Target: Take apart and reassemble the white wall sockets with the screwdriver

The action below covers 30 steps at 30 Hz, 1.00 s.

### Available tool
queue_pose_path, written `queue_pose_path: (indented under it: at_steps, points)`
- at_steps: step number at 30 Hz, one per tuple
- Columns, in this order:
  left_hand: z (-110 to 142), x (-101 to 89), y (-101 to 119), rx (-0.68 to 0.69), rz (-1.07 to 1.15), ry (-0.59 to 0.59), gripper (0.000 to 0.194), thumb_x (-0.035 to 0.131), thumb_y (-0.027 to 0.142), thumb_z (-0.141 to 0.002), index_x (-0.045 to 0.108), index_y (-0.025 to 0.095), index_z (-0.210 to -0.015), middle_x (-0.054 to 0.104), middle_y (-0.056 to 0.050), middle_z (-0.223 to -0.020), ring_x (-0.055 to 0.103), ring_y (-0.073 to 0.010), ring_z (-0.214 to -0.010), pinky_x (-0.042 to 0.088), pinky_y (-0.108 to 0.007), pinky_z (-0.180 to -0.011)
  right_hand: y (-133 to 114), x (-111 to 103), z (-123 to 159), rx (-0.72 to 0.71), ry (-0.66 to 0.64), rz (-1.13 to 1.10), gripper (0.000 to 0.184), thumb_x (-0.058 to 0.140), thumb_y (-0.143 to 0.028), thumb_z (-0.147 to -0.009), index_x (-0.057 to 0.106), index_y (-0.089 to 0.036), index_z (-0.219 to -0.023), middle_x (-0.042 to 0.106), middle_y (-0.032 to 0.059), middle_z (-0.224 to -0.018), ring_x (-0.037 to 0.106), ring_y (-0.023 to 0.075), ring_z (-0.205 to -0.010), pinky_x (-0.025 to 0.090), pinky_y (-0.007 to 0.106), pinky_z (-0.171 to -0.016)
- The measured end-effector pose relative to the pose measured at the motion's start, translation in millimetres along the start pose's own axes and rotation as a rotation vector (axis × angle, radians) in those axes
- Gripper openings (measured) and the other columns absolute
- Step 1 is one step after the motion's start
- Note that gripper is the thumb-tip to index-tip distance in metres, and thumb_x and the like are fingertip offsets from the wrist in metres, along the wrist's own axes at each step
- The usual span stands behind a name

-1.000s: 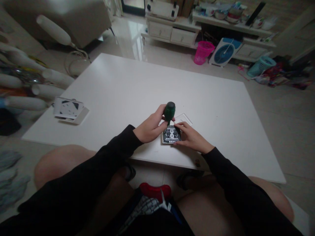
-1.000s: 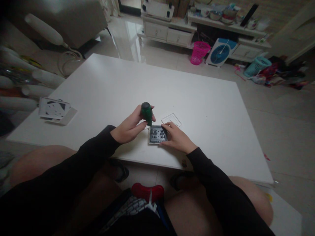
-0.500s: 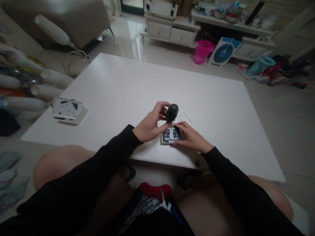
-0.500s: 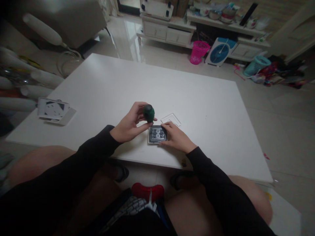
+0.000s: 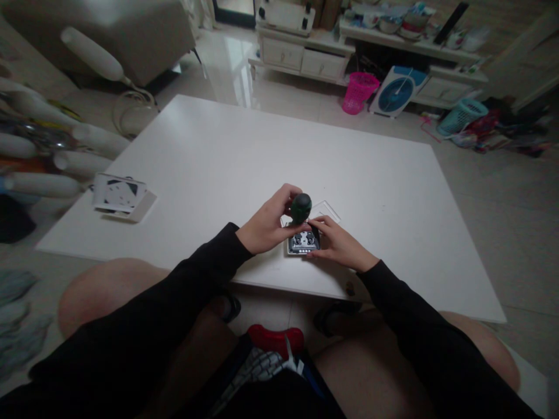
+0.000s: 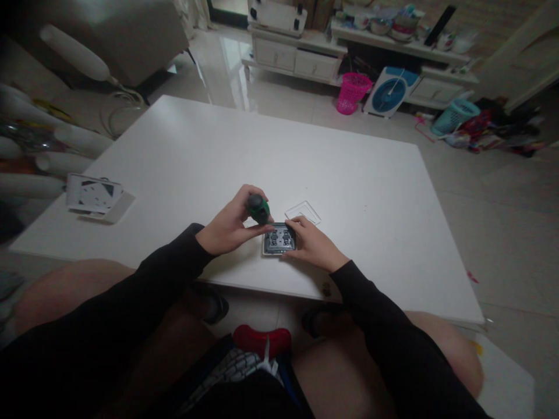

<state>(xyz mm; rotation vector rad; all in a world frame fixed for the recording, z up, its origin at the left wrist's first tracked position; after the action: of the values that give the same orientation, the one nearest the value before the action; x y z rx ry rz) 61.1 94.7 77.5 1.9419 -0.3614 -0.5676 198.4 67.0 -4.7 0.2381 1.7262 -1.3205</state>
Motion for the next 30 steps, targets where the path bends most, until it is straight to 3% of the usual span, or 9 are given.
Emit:
queue_pose_path:
  at_steps: [7, 11, 17, 22, 27, 30]
  points:
    - [0, 1.3, 3, 0.019, 0.051, -0.022, 0.038, 0.063, 0.017, -0.09, 0.042, 0.021, -0.121, 0.061, -0.007, -0.11, 0.065, -0.0208, -0.104, 0.057, -0.041, -0.092, 2, 1, 0, 0.003, 0.001, 0.014, 0.081, 0.084, -0.039, -0.078, 0.046, -0.03, -0.15, 0.051, 0.011, -0.136, 0.054, 0.0328, -0.129, 0.049, 0.056, -0.11]
    - [2, 4.5, 8, 0.061, -0.006, -0.074, 0.033, 0.053, 0.015, -0.093, 0.04, 0.02, -0.124, 0.062, -0.007, -0.104, 0.063, -0.0195, -0.096, 0.053, -0.041, -0.09, 2, 1, 1, 0.009, 0.005, 0.003, 0.081, 0.085, -0.038, -0.078, 0.047, -0.03, -0.149, 0.052, 0.0105, -0.135, 0.055, 0.0327, -0.128, 0.049, 0.057, -0.111]
    - [0, 0.0, 5, 0.033, -0.071, -0.025, 0.026, 0.064, 0.029, -0.095, 0.047, 0.019, -0.113, 0.06, -0.004, -0.096, 0.06, -0.0173, -0.087, 0.053, -0.036, -0.084, 0, 0, 0, 0.001, 0.001, -0.005, 0.082, 0.083, -0.041, -0.079, 0.046, -0.031, -0.151, 0.054, 0.0107, -0.132, 0.056, 0.0322, -0.126, 0.051, 0.055, -0.109]
    - [-2, -5.7, 2, 0.012, -0.002, 0.019, 0.038, 0.075, 0.028, -0.087, 0.048, 0.021, -0.113, 0.061, -0.005, -0.104, 0.065, -0.0187, -0.093, 0.058, -0.035, -0.082, 0, 1, 0, 0.006, -0.007, -0.004, 0.081, 0.082, -0.041, -0.079, 0.045, -0.033, -0.151, 0.054, 0.01, -0.132, 0.055, 0.0324, -0.126, 0.05, 0.057, -0.109]
    - [-1, -4.7, 1, 0.015, 0.037, -0.021, 0.033, 0.06, 0.018, -0.093, 0.044, 0.02, -0.121, 0.064, -0.008, -0.109, 0.066, -0.0212, -0.103, 0.056, -0.042, -0.094, 0, 1, 0, 0.008, 0.002, -0.004, 0.08, 0.084, -0.039, -0.078, 0.048, -0.029, -0.148, 0.052, 0.0114, -0.135, 0.055, 0.0328, -0.128, 0.049, 0.056, -0.111]
    - [1, -4.2, 2, 0.037, 0.007, -0.029, 0.034, 0.052, 0.017, -0.095, 0.042, 0.018, -0.128, 0.063, -0.008, -0.105, 0.064, -0.0209, -0.098, 0.054, -0.044, -0.092, 0, 0, 0, 0.006, 0.002, -0.005, 0.079, 0.084, -0.037, -0.078, 0.048, -0.028, -0.148, 0.052, 0.012, -0.135, 0.055, 0.0329, -0.128, 0.049, 0.057, -0.111]
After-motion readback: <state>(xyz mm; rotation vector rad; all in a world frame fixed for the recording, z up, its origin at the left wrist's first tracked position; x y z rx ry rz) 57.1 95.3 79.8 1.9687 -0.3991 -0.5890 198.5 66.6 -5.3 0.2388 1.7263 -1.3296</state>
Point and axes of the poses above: each hand's wrist, its own z-axis away from the middle knuckle, its own x-axis out of the palm, y = z × x, the point moved 10 cm from there along -z, towards the middle knuckle
